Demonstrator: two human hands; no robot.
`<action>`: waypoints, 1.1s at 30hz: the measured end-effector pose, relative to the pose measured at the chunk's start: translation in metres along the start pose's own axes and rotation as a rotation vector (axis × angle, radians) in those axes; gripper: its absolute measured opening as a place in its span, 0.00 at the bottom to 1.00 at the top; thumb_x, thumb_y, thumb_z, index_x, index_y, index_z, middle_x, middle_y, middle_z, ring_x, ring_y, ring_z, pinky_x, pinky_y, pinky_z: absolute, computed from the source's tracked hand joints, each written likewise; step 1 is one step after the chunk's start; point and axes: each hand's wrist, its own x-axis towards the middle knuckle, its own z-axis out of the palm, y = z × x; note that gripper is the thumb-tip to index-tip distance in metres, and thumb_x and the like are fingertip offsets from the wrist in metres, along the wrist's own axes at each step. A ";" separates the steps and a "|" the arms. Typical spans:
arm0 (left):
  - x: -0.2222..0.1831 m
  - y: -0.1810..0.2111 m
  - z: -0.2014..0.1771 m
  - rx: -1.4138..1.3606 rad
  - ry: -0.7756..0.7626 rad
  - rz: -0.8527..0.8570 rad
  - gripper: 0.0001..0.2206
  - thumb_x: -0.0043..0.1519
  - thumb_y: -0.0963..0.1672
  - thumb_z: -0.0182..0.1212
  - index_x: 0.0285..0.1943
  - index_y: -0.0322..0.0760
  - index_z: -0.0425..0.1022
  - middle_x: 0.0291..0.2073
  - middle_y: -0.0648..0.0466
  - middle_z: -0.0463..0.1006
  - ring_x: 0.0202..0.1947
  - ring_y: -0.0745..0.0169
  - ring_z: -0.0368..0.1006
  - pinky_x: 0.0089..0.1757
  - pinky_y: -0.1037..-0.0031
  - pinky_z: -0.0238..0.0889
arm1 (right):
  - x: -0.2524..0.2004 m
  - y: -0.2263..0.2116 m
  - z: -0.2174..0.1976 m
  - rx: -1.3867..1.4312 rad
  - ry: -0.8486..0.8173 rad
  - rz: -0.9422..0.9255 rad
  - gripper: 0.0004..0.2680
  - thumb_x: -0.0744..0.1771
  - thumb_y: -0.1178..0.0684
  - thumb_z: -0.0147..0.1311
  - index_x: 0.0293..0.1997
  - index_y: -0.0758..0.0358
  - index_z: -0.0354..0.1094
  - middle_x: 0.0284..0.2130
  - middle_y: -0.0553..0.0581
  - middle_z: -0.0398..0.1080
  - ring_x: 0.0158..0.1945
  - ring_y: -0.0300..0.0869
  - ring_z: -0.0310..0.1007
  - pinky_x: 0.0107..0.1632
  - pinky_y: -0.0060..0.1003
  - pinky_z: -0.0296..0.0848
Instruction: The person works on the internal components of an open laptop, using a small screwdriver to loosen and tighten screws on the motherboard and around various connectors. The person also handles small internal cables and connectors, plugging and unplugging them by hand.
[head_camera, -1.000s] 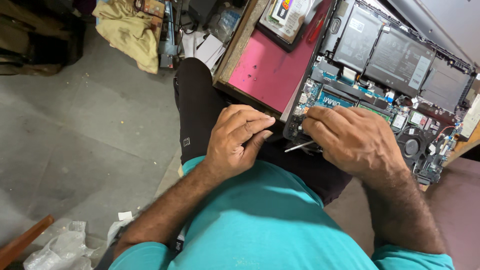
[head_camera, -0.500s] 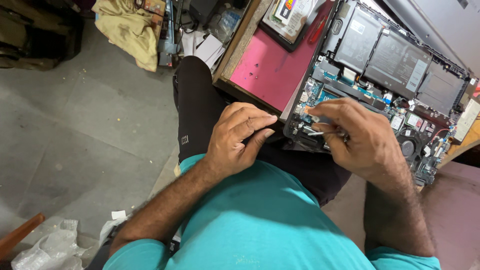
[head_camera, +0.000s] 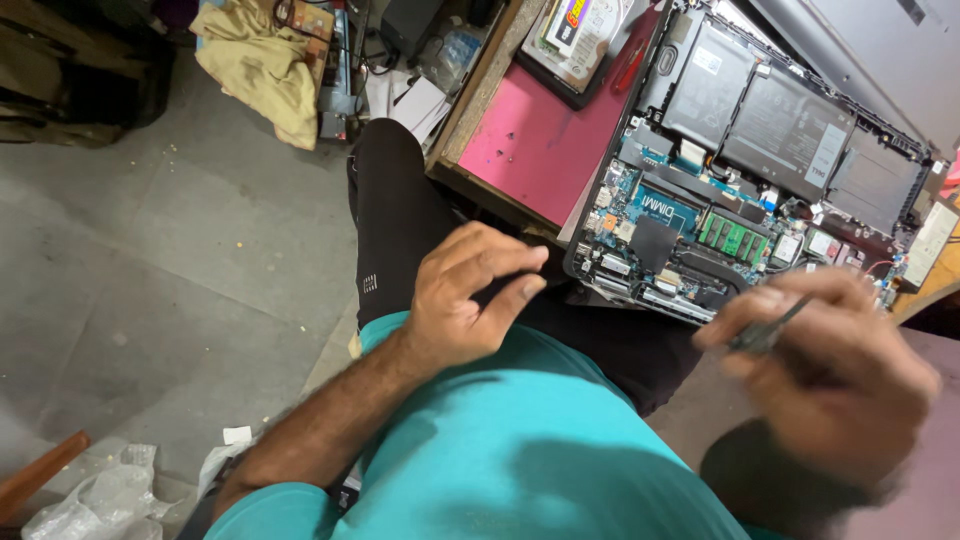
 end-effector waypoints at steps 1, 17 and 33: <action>-0.002 0.003 -0.003 -0.092 -0.016 0.035 0.14 0.62 0.39 0.71 0.55 0.36 0.77 0.38 0.53 0.80 0.39 0.58 0.77 0.44 0.69 0.70 | -0.008 -0.004 0.006 -0.122 -0.061 -0.025 0.16 0.61 0.69 0.61 0.52 0.64 0.68 0.43 0.58 0.74 0.44 0.45 0.80 0.44 0.36 0.80; -0.024 0.030 -0.058 -0.150 -0.080 -0.129 0.07 0.58 0.37 0.72 0.40 0.33 0.77 0.29 0.51 0.80 0.28 0.62 0.78 0.32 0.76 0.69 | -0.027 0.071 0.128 0.379 -0.611 0.218 0.12 0.69 0.60 0.55 0.59 0.66 0.63 0.42 0.59 0.77 0.43 0.41 0.83 0.47 0.36 0.82; -0.017 0.027 -0.046 -0.123 -0.123 -0.317 0.06 0.58 0.36 0.71 0.40 0.31 0.78 0.31 0.48 0.82 0.32 0.60 0.80 0.34 0.75 0.72 | -0.044 0.083 0.106 0.441 -0.249 -0.019 0.12 0.68 0.59 0.59 0.57 0.68 0.68 0.45 0.64 0.76 0.45 0.48 0.80 0.47 0.38 0.79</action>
